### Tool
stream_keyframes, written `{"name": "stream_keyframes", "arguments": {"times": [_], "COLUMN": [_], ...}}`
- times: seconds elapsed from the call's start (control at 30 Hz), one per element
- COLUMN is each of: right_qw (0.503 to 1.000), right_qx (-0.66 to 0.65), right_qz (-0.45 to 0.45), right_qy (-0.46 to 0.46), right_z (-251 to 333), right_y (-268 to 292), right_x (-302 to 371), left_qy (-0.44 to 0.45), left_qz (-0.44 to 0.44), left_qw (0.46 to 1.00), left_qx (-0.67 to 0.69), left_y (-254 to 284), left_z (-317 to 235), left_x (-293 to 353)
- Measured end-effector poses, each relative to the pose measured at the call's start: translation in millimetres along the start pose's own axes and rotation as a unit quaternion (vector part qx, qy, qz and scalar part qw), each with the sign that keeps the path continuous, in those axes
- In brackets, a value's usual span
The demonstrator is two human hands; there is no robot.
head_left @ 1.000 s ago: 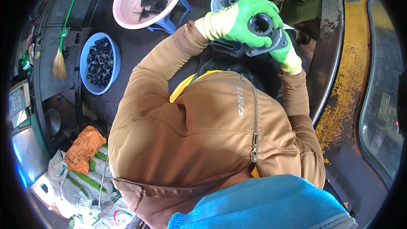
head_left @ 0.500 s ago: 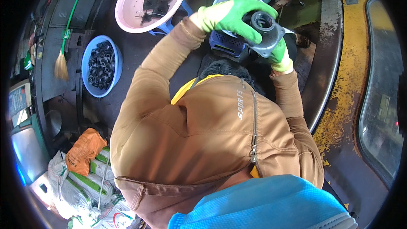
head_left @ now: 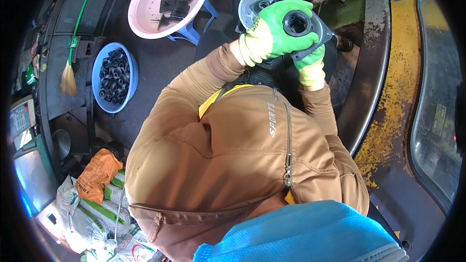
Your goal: The person picks up black plastic parts from a white bucket, inspects them by hand, and places them into a pink basin. The person repeats this process multiple times, handling each part individually.
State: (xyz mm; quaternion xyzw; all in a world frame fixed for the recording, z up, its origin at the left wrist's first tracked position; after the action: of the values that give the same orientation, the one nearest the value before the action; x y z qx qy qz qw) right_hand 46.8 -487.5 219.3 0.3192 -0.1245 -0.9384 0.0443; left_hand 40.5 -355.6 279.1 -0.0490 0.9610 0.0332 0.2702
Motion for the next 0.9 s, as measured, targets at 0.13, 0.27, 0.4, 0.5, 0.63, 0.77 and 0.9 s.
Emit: {"name": "stream_keyframes", "arguments": {"times": [0.13,0.27,0.4,0.5,0.63,0.77,0.9], "right_qw": [0.982,0.953,0.882,0.911,0.905,0.826,0.920], "right_qx": [-0.115,-0.125,-0.335,-0.256,-0.234,-0.309,-0.226], "right_qz": [0.099,0.193,0.169,0.208,0.289,0.295,0.213], "right_qy": [-0.117,-0.196,-0.287,-0.250,-0.206,-0.368,-0.237], "right_z": [14.4,8.8,-12.8,-16.1,0.1,-1.8,2.1], "right_y": [4.0,12.3,11.3,13.7,11.1,4.8,-2.7], "right_x": [-11.4,3.1,11.0,9.3,12.6,23.0,6.7], "left_qy": [-0.027,-0.028,-0.020,-0.008,0.004,0.030,-0.032], "left_qz": [0.094,0.209,0.280,0.290,0.342,0.416,0.342], "left_qw": [0.995,0.977,0.959,0.955,0.933,0.900,0.934], "left_qx": [0.026,0.039,0.037,0.051,0.114,0.130,0.099], "left_y": [1.6,-1.9,-4.0,-5.3,-9.6,-12.0,-4.3], "left_z": [-10.8,-14.8,-11.9,-8.7,-8.9,-8.0,-12.2], "left_x": [-2.1,-1.8,-5.2,-6.4,-0.9,-0.1,-18.4]}}
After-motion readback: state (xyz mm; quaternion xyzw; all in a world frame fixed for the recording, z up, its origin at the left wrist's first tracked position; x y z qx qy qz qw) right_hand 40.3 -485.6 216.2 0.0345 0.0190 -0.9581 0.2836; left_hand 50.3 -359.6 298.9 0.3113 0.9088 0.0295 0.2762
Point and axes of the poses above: each hand's wrist, its own x-axis away from the middle knuckle, its own y-axis out of the back of the hand, z = x × y, the point moved 6 cm from there along -x, towards the middle knuckle, and after that the axes turned 8 degrees about -z, right-handed, at the moved point
